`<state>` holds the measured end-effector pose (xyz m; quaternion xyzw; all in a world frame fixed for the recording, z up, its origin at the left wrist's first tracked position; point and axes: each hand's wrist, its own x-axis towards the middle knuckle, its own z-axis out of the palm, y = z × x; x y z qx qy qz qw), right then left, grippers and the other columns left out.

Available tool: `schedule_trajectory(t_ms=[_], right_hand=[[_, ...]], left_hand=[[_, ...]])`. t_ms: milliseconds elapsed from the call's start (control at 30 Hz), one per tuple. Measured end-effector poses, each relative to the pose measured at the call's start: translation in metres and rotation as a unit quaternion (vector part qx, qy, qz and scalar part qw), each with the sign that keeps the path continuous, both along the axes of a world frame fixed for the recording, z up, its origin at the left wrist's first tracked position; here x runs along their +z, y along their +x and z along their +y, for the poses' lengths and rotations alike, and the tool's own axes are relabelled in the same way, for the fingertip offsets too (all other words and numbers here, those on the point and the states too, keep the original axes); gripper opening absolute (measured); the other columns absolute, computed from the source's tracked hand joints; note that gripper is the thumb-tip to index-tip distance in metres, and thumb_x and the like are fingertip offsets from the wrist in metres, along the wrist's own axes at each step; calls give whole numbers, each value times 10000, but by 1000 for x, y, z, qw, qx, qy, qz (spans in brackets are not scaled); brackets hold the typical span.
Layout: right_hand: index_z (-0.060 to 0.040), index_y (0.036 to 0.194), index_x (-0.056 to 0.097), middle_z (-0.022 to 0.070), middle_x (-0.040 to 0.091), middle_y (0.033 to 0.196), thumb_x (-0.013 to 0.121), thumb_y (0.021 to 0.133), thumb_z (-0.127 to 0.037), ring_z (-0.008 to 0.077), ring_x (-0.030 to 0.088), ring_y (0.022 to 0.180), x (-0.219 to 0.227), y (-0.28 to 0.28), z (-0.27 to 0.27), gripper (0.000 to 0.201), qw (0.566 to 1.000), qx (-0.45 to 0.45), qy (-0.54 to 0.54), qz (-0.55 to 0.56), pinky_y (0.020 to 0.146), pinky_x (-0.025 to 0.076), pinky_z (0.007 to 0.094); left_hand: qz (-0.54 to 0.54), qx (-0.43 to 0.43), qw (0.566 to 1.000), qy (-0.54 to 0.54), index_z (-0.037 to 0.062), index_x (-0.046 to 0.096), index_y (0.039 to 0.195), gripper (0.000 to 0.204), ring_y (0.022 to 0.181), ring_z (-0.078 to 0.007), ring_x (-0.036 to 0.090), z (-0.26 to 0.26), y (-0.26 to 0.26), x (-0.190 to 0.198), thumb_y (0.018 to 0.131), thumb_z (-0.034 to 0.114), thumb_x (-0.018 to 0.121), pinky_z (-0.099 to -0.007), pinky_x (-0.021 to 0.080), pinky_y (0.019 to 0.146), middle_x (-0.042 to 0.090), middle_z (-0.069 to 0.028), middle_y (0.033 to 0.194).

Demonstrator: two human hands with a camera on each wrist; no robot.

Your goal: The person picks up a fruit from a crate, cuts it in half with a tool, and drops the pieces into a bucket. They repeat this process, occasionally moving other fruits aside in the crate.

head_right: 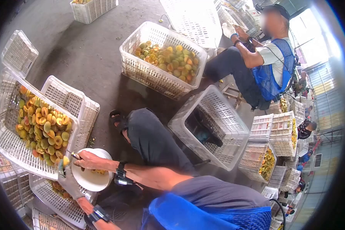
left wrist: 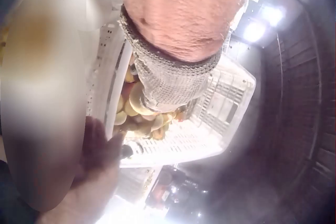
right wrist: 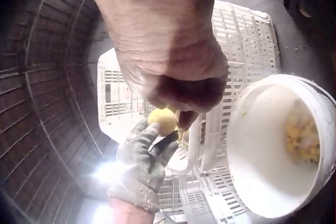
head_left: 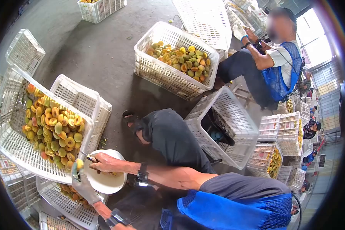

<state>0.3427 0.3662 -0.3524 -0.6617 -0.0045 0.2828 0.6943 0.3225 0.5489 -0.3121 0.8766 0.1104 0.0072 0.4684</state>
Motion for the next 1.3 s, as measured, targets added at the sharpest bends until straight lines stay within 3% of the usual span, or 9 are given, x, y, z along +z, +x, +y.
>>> schedule_trajectory(t_ms=[267,533,600,700,800,867,1067,1233,1300], right_hand=[[8,895,700,24,659,725,610,952,-304,104,598,645,-13,-11,-6,329,988,-51,125,68,567,465,287],[-28,993,644,-21,553,694,657,850,-228,74,509,549,-10,-17,-13,247,977,-13,147,152,463,380,279],[-23,912,661,-7,563,684,648,831,-188,111,512,527,-33,-21,-1,184,992,33,83,84,467,410,309],[44,926,667,256,673,779,662,852,-276,380,698,732,-28,-28,-4,328,985,56,-140,-83,654,525,471],[86,941,651,302,660,823,632,896,-224,415,705,815,-28,-40,-7,314,991,26,-104,-77,707,531,473],[91,968,645,177,686,752,635,935,-226,241,701,715,-40,-44,-5,320,982,48,-152,-105,671,540,388],[96,906,634,164,678,744,637,922,-248,215,674,716,-20,-39,-7,344,994,77,-81,13,656,522,396],[71,930,607,342,604,755,608,913,-184,526,623,767,-41,-56,1,255,962,57,-162,-211,643,518,493],[68,906,590,332,618,761,593,912,-171,510,640,770,-49,-63,-2,239,945,96,-216,-225,655,524,513]], left_hand=[[26,101,994,-45,-83,583,1284,407,1130,-242,585,-23,-43,-35,911,63,653,-387,491,954,617,-135,1262],[-2,140,893,-429,11,531,1383,513,1202,-252,582,-40,-37,-54,1046,397,515,-374,480,1053,582,-113,1333],[4,178,845,-505,45,570,1334,486,1139,-240,615,-42,-41,-81,1053,429,469,-376,514,998,615,-95,1276],[12,224,848,-480,109,635,1021,444,857,-216,658,-39,-41,-114,1066,485,402,-365,557,819,696,-59,932],[-16,282,835,-472,109,647,961,447,799,-205,661,-40,-41,-127,1058,490,435,-360,554,777,704,-62,894],[-9,257,809,-529,107,660,978,433,800,-191,666,-36,-50,-131,1060,477,450,-349,553,771,712,-57,921],[-28,240,795,-557,65,674,1034,477,842,-197,673,-45,-58,-116,1074,474,432,-331,558,803,719,-80,941],[-8,360,755,-547,58,687,904,496,758,-209,673,-50,-55,-105,1054,482,477,-329,564,741,706,-84,825],[-17,361,768,-528,43,685,895,501,734,-208,672,-42,-58,-118,1056,470,479,-321,563,715,702,-89,810]])
